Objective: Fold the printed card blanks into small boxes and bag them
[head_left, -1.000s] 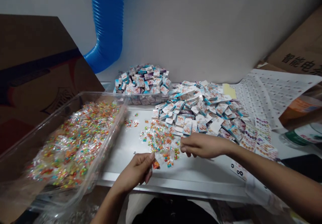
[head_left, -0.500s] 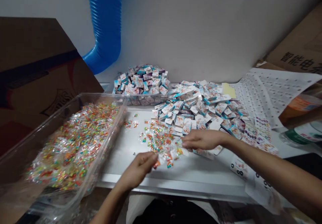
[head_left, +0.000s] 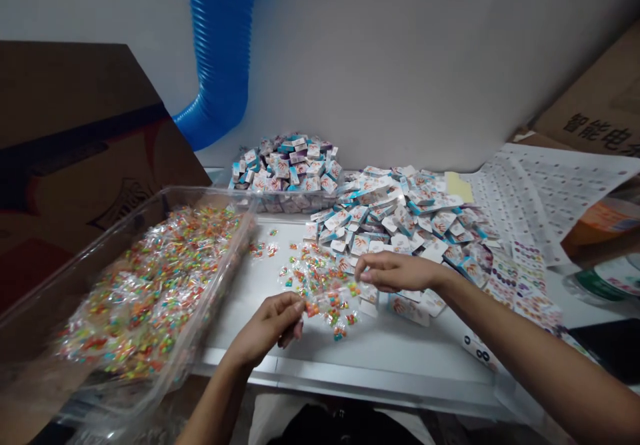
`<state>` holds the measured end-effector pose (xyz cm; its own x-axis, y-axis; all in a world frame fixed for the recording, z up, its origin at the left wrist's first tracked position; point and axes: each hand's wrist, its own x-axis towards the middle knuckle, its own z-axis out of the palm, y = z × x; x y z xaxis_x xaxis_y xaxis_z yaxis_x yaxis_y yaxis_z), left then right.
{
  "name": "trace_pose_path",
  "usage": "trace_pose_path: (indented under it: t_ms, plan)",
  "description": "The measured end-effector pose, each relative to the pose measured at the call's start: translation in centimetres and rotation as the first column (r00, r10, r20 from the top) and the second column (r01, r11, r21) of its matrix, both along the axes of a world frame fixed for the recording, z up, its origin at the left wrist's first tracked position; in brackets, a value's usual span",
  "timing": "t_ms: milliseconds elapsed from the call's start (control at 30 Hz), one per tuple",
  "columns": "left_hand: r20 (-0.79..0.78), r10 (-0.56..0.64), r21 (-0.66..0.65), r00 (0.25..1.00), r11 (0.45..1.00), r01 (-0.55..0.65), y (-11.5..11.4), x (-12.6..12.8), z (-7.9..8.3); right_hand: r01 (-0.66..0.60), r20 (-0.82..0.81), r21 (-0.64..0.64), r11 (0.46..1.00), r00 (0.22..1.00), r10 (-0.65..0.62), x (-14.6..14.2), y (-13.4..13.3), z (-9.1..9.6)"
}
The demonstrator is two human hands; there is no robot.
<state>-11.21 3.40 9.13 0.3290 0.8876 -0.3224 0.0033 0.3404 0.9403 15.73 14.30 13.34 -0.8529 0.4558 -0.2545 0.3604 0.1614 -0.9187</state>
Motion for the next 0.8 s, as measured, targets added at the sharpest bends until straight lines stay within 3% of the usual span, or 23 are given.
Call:
trace_pose_path:
  t_ms: [67,133,300,400,500,600,667,733,767,800]
  plan:
    - [0.037,0.067,-0.011,0.997,0.998,-0.067,-0.1,-0.8,0.2,0.069,-0.015,-0.12,0.99,0.997,-0.071,0.4,0.1,0.1]
    - [0.067,0.126,-0.01,0.99,0.992,-0.125,-0.3,-1.4,0.5,0.103,-0.028,-0.155,0.982,0.994,-0.109,0.6,0.3,0.1]
    - [0.132,0.162,-0.005,0.978,0.987,-0.162,-1.0,-1.5,1.5,0.126,-0.022,-0.168,0.978,0.991,-0.131,0.5,0.7,0.6]
    - [0.108,0.203,0.016,0.973,0.979,-0.206,-2.4,-1.2,2.4,0.177,0.042,-0.081,0.981,0.984,-0.174,-0.4,0.8,1.2]
    - [0.028,0.224,0.045,0.974,0.973,-0.225,-4.8,-1.7,4.9,0.138,0.128,0.081,0.987,0.981,-0.148,-2.2,0.8,2.2]
    - [-0.11,0.289,0.196,0.951,0.944,-0.264,-6.4,-3.9,9.3,0.083,0.062,0.159,0.984,0.994,-0.094,-4.6,0.9,3.5]
    - [-0.233,0.466,0.409,0.853,0.843,-0.349,-6.0,-6.4,12.7,0.111,-0.055,0.156,0.981,0.993,-0.104,-6.4,1.0,4.2]
    - [-0.208,0.692,0.626,0.691,0.637,-0.45,-3.8,-9.4,15.5,0.157,-0.147,0.144,0.977,0.98,-0.136,-8.0,0.9,4.6]
    - [-0.136,0.776,0.721,0.615,0.504,-0.476,-2.1,-11.1,16.4,0.169,-0.17,0.141,0.976,0.975,-0.144,-8.7,0.8,4.7]
    - [-0.097,0.816,0.771,0.57,0.424,-0.475,-0.2,-12.7,16.9,0.17,-0.175,0.136,0.976,0.974,-0.145,-9.4,0.6,4.8]
